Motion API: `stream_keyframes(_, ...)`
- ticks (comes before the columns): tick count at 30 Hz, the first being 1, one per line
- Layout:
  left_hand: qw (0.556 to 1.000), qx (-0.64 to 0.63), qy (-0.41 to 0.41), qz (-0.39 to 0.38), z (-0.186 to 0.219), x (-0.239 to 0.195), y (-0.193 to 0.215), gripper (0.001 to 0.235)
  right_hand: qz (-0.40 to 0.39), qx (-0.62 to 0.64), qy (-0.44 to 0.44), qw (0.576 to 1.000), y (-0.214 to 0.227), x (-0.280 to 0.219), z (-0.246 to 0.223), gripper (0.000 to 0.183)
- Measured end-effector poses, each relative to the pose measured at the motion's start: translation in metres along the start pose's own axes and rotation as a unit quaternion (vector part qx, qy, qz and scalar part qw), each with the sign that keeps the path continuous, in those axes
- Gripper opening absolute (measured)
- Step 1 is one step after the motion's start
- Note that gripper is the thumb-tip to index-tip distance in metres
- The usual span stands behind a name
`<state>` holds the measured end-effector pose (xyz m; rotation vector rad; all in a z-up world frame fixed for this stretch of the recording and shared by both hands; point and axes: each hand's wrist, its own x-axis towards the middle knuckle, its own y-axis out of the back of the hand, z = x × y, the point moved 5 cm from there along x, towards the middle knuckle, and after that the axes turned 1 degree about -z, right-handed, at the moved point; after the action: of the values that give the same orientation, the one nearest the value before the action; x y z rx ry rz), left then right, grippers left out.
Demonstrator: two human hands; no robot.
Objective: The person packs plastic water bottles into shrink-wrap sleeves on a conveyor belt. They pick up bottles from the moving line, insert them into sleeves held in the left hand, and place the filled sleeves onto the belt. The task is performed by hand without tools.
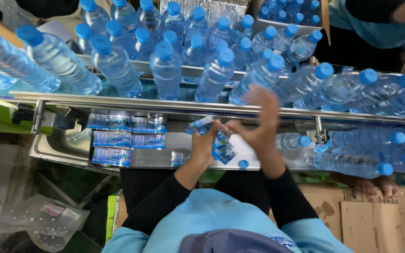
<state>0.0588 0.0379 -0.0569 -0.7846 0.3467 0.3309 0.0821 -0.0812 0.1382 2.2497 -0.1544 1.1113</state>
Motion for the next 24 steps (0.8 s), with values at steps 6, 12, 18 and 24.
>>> stream_keyframes(6, 0.992, -0.115, 0.045, -0.017, 0.029, -0.008, -0.005, 0.062, -0.045, 0.472, -0.247, 0.845, -0.049, -0.035, 0.056, 0.014)
stream_keyframes(12, 0.984, -0.154, 0.036, -0.082, 0.048, -0.001, 0.003, 0.065, -0.080, 0.145, 0.024, 0.986, -0.053, 0.108, -0.014, 0.013)
stream_keyframes(18, 0.984, -0.149, 0.038, -0.085, 0.041, 0.003, 0.017, 0.055, -0.006, 0.003, 0.145, 0.989, -0.066, 0.110, 0.015, 0.020)
stream_keyframes(24, 0.981, -0.153, 0.060, -0.103, 0.033, 0.009, 0.017, 0.052, -0.051, 0.068, 0.097, 0.992, -0.034, 0.088, 0.023, 0.022)
